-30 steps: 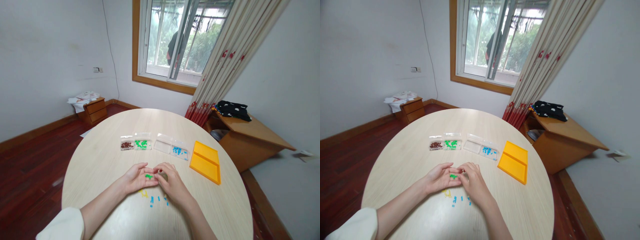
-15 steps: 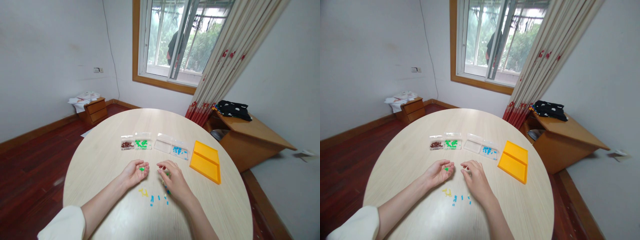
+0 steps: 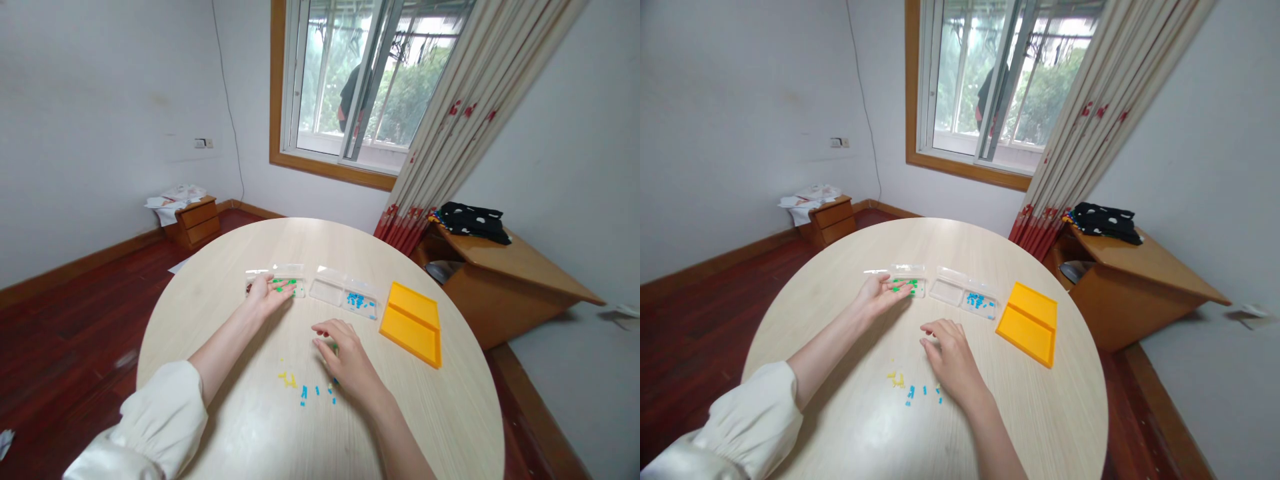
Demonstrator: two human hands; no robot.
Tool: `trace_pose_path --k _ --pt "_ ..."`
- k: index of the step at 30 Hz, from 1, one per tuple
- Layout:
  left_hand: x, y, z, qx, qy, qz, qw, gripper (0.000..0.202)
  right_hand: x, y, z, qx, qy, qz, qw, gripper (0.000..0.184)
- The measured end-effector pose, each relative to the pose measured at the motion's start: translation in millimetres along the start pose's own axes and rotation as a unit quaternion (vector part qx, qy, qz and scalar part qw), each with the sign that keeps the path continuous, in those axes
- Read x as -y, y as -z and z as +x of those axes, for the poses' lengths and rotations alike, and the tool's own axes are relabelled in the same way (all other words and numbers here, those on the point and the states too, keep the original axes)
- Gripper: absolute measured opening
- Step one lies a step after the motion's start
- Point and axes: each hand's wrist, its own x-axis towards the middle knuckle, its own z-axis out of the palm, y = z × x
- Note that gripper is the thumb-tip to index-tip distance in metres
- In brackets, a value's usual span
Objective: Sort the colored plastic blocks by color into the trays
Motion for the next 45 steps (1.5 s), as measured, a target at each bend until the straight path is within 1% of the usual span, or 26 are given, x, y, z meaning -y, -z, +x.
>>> trace_pose_path --k 3,5,9,13,15,17,21,24,27,30,33,36,40,45 --pt "-3 -11.3 4 -0.010 -0.015 -0.002 1.000 0.029 2 1 0 0.003 0.008 -0.004 1.000 0.014" --pt "-3 -15.5 6 -0.013 -0.023 -0.005 1.000 0.027 3 1 -1 0.005 0.014 -0.007 1.000 0.013" --pt "-4 -17.6 7 -0.013 -0.022 -0.005 1.000 0.027 3 2 -1 0.009 0.015 -0.013 1.000 0.013" --pt "-3 -15.1 7 0.001 0.003 -0.013 1.000 0.035 -4 5 0 -0.013 -0.002 -0.019 1.000 0.011" --pt "-2 -11.8 7 0.006 0.010 -0.013 1.000 0.041 -11 8 1 -0.029 -0.030 -0.031 0.999 0.012" --pt "-1 -6.5 8 0.014 0.007 -0.007 1.000 0.042 -19 12 1 -0.027 -0.064 -0.045 0.997 0.014" --pt "3 8.2 10 0.014 0.008 0.006 1.000 0.034 -30 19 -2 0.028 -0.116 -0.074 0.990 0.018" --pt "7 19.3 9 0.010 0.008 0.003 1.000 0.029 -33 22 -4 0.062 -0.138 -0.085 0.985 0.021" --pt "12 27.3 6 0.006 0.008 -0.020 1.000 0.024 -34 23 -5 0.083 -0.153 -0.086 0.981 0.020" --pt "15 31.5 3 0.009 0.009 -0.055 0.998 0.018 -37 23 -7 0.089 -0.159 -0.086 0.980 0.020" --pt "18 33.9 -1 0.026 0.010 -0.071 0.997 0.015 -41 21 -7 0.080 -0.157 -0.089 0.980 0.020" --pt "20 37.1 -4 0.039 0.022 -0.067 0.997 0.017 -46 18 -6 0.075 -0.145 -0.086 0.983 0.022" --pt "24 44.0 -7 0.048 0.036 -0.054 0.997 0.019 -50 12 -7 0.084 -0.134 -0.082 0.984 0.024" --pt "31 49.1 -7 0.058 0.052 -0.031 0.996 0.016 -48 9 -6 0.089 -0.136 -0.098 0.982 0.019"
